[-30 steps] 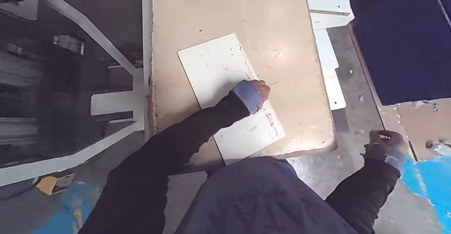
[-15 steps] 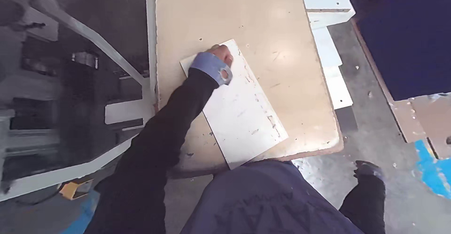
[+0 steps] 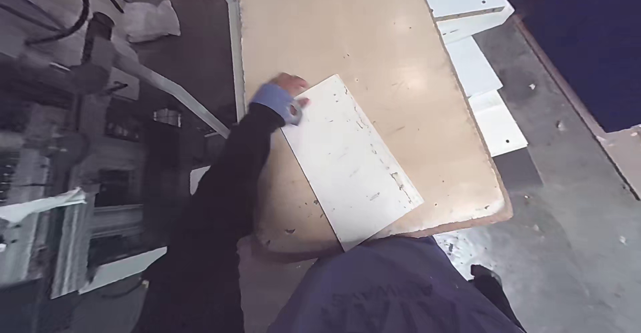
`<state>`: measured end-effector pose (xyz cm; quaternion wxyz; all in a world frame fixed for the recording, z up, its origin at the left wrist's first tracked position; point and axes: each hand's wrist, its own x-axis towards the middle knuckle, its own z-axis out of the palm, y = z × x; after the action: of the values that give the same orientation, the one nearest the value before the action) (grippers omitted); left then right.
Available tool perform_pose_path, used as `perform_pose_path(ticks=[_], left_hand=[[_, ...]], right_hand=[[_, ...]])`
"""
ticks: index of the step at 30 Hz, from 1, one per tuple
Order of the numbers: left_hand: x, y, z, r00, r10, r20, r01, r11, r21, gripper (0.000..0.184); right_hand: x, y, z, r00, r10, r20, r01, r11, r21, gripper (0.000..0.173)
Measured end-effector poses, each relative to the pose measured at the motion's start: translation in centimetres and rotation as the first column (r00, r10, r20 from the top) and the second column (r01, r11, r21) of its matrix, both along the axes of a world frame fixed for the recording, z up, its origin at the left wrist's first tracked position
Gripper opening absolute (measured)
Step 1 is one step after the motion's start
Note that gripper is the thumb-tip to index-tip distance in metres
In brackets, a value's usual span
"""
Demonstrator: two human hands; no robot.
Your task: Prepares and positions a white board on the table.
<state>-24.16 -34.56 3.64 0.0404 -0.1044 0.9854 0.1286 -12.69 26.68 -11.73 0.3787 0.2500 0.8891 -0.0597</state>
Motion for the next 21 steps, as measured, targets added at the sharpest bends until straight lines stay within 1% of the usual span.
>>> perform_pose_path(ticks=[1,2,3,4,5,6,7,8,11,15,17,19,21], left_hand=[[-0.4,1.1,-0.8,0.986,-0.164,-0.012,0.165,0.986,0.037,0.045],[-0.8,2.7,-1.1,0.967,-0.256,0.012,0.254,0.964,0.080,0.047],[-0.9,4.3,-1.3,0.950,-0.309,0.053,0.302,0.948,0.102,0.052],[-0.9,5.6,-1.4,0.935,-0.344,0.083,0.334,0.935,0.116,0.057],[-1.0,6.3,-1.4,0.924,-0.366,0.111,0.355,0.929,0.107,0.062],[-1.1,6.8,-1.3,0.918,-0.373,0.135,0.366,0.928,0.077,0.064],[-1.2,7.0,-1.3,0.915,-0.376,0.146,0.372,0.927,0.053,0.065],[-1.4,7.0,-1.2,0.913,-0.379,0.153,0.377,0.925,0.040,0.064],[-1.7,7.8,0.0,0.897,-0.381,0.225,0.387,0.922,0.019,0.061],[-1.9,7.9,-1.3,0.897,-0.398,0.191,0.408,0.913,-0.015,0.048],[-1.3,7.7,-1.8,0.906,-0.391,0.164,0.398,0.917,-0.013,0.043],[-0.7,7.3,-2.3,0.923,-0.379,0.071,0.379,0.925,0.015,0.038],[-0.5,6.9,-2.8,0.948,-0.316,-0.037,0.318,0.945,0.073,0.035]], right_hand=[[1.6,4.5,-8.0,0.895,-0.105,-0.433,0.125,0.992,0.019,0.062],[0.2,7.4,-11.1,0.848,-0.327,-0.417,0.324,0.943,-0.080,0.081],[-1.8,9.0,-11.9,0.768,-0.524,-0.369,0.499,0.850,-0.168,0.091],[-3.5,9.8,-11.6,0.655,-0.654,-0.378,0.602,0.754,-0.264,0.091],[-4.9,10.2,-10.9,0.553,-0.733,-0.396,0.633,0.679,-0.372,0.085],[-6.0,10.7,-10.2,0.476,-0.783,-0.400,0.616,0.622,-0.483,0.080],[-7.1,11.2,-9.3,0.420,-0.817,-0.396,0.577,0.577,-0.578,0.074],[-8.2,11.5,-8.1,0.387,-0.831,-0.400,0.534,0.556,-0.637,0.068],[-11.8,10.3,-3.1,0.315,-0.844,-0.434,0.416,0.534,-0.736,0.058],[-15.3,9.0,1.3,0.237,-0.857,-0.458,0.271,0.511,-0.816,0.050],[-16.4,8.6,2.6,0.245,-0.844,-0.476,0.181,0.523,-0.833,0.049],[-17.4,7.8,3.8,0.301,-0.795,-0.527,0.087,0.574,-0.815,0.050],[-17.7,5.4,5.8,0.364,-0.733,-0.575,0.018,0.623,-0.782,0.052]])
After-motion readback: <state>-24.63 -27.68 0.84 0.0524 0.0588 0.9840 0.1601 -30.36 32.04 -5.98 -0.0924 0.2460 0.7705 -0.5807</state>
